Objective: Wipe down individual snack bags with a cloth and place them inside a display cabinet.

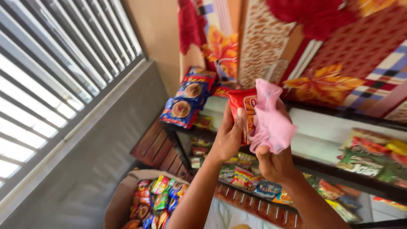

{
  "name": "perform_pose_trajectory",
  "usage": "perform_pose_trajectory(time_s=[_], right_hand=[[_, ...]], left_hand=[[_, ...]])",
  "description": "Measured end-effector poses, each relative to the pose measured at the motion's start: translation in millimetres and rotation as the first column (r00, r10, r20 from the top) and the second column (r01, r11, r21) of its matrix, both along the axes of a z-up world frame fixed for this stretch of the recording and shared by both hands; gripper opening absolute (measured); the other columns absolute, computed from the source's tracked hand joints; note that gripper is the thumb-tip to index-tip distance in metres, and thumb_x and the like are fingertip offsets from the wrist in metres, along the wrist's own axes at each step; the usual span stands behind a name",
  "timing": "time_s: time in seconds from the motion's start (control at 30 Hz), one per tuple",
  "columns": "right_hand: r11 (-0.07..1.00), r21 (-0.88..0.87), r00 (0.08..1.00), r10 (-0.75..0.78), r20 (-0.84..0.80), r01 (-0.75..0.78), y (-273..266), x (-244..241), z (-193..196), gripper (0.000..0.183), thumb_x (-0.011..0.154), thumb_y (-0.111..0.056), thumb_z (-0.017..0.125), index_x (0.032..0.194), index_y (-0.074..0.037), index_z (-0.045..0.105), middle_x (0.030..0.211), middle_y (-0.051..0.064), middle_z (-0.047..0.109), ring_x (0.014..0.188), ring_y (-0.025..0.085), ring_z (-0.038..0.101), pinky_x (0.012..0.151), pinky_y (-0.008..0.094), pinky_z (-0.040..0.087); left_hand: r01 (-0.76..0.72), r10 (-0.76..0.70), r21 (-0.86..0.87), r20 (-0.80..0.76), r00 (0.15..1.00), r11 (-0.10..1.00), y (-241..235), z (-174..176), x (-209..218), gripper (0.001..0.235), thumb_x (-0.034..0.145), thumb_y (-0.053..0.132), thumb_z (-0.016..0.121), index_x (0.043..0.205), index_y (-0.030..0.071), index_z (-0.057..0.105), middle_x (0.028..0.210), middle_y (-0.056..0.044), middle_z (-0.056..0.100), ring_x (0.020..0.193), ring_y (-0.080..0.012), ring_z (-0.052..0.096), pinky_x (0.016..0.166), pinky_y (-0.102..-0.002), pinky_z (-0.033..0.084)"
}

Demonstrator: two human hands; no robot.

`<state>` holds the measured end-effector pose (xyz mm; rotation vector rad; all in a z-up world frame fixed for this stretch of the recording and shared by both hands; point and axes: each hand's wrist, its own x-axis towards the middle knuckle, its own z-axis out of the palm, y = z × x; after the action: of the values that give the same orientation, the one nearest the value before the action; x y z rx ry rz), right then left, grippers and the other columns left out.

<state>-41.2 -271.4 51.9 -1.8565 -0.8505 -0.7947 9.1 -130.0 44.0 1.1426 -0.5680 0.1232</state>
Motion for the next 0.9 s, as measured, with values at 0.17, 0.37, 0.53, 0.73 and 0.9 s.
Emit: perform_pose_trajectory(time_s=[0.17,0.37,0.53,0.73,0.9], right_hand=[[0.974,-0.001,0.951,-0.221,0.217,0.226,-53.3,-26.4,42.9,0.049,0.107,-0.033,0.052,0.138,0.005,0.05,0.152,0.025,0.042,0.147,0.044,0.036,0.121,0.048,0.031],[0.931,0.032,0.877,-0.355,0.325,0.365,-119.3,-22.3,84.4,0.032,0.099,-0.007,0.061,0.131,0.0,0.063,0.141,0.018,0.059,0.136,0.038,0.058,0.12,0.047,0.043],[0.91,0.087,0.843,-0.408,0.351,0.405,-116.7,-47.4,98.2,0.033,0.096,-0.003,0.062,0.128,-0.001,0.064,0.137,0.017,0.062,0.132,0.035,0.058,0.113,0.043,0.047],[0.943,-0.101,0.84,-0.229,0.492,0.316,-140.2,-45.0,117.3,0.037,0.089,-0.012,0.07,0.125,-0.003,0.066,0.132,0.015,0.063,0.13,0.038,0.058,0.113,0.047,0.046],[0.872,0.173,0.842,-0.488,0.229,0.458,-169.9,-26.2,131.3,0.029,0.106,-0.008,0.065,0.135,-0.004,0.063,0.133,0.012,0.066,0.125,0.03,0.066,0.11,0.04,0.051]], left_hand=[[0.161,-0.161,0.026,0.005,0.987,0.987,-61.8,13.3,-6.8,0.062,0.112,0.034,0.041,0.164,0.006,0.023,0.144,-0.008,0.054,0.126,-0.0145,0.052,0.107,-0.032,0.046],[0.289,-0.287,0.01,0.157,0.945,0.957,-114.2,27.7,-19.8,0.059,0.116,0.033,0.04,0.165,0.003,0.026,0.152,-0.01,0.049,0.135,-0.0157,0.049,0.115,-0.034,0.044],[0.286,-0.275,-0.029,0.2,0.94,0.958,-136.0,38.8,2.7,0.058,0.114,0.028,0.039,0.165,0.008,0.02,0.152,-0.008,0.047,0.135,-0.0144,0.048,0.114,-0.033,0.044],[0.048,-0.065,0.049,0.444,0.893,0.998,-148.0,54.8,13.8,0.078,0.102,0.01,0.063,0.162,0.009,0.012,0.149,-0.009,0.05,0.13,-0.0182,0.052,0.11,-0.033,0.044],[0.279,-0.284,0.056,0.243,0.927,0.959,-163.0,74.2,-7.8,0.047,0.118,0.023,0.035,0.161,0.002,0.032,0.143,-0.009,0.054,0.128,-0.0162,0.051,0.112,-0.033,0.045]])
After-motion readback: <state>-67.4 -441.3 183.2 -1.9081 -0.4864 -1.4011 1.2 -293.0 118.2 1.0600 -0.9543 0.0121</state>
